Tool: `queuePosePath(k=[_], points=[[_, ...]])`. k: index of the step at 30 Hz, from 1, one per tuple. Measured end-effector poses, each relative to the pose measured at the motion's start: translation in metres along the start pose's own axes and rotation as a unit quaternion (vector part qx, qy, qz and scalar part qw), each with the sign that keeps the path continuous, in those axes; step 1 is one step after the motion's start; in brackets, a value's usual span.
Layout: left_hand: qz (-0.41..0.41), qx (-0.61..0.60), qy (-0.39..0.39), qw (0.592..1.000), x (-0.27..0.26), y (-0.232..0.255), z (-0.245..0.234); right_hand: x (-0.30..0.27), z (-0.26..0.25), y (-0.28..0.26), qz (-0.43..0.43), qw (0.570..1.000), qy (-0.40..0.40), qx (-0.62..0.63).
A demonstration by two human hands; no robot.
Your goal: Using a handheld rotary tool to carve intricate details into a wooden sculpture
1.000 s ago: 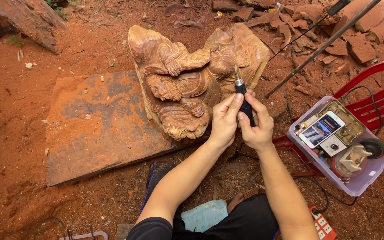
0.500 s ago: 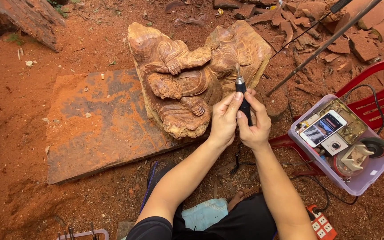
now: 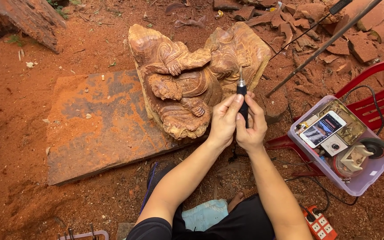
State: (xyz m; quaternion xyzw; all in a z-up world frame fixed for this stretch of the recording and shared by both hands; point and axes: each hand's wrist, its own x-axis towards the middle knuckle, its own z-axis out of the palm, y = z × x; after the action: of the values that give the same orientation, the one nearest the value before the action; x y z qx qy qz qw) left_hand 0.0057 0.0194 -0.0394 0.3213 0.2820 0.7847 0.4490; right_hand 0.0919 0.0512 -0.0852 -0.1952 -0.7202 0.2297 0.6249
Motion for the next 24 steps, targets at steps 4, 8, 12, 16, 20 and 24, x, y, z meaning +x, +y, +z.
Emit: queuePosePath(k=[4,8,12,16,20,24], points=[[-0.007,0.040,-0.059,0.997,-0.016,-0.012,-0.011,-0.027,-0.003,-0.004,0.021,0.999,0.037,0.031],[-0.065,0.045,-0.152,0.985,-0.031,-0.058,-0.039,-0.068,-0.016,0.001,0.061,0.996,0.044,0.047],[-0.155,0.040,-0.169,0.972,-0.049,-0.043,-0.045,-0.108,-0.022,-0.012,0.165,0.982,0.060,0.074],[-0.180,0.049,-0.178,0.966,-0.066,-0.044,-0.044,-0.126,-0.038,-0.006,0.194,0.974,0.072,0.094],[-0.120,0.096,-0.210,0.966,-0.076,-0.043,-0.049,-0.110,-0.039,-0.027,0.235,0.960,0.104,0.106],[-0.058,0.213,-0.227,0.949,-0.084,-0.044,-0.054,-0.120,-0.052,0.005,0.311,0.928,0.176,0.110]])
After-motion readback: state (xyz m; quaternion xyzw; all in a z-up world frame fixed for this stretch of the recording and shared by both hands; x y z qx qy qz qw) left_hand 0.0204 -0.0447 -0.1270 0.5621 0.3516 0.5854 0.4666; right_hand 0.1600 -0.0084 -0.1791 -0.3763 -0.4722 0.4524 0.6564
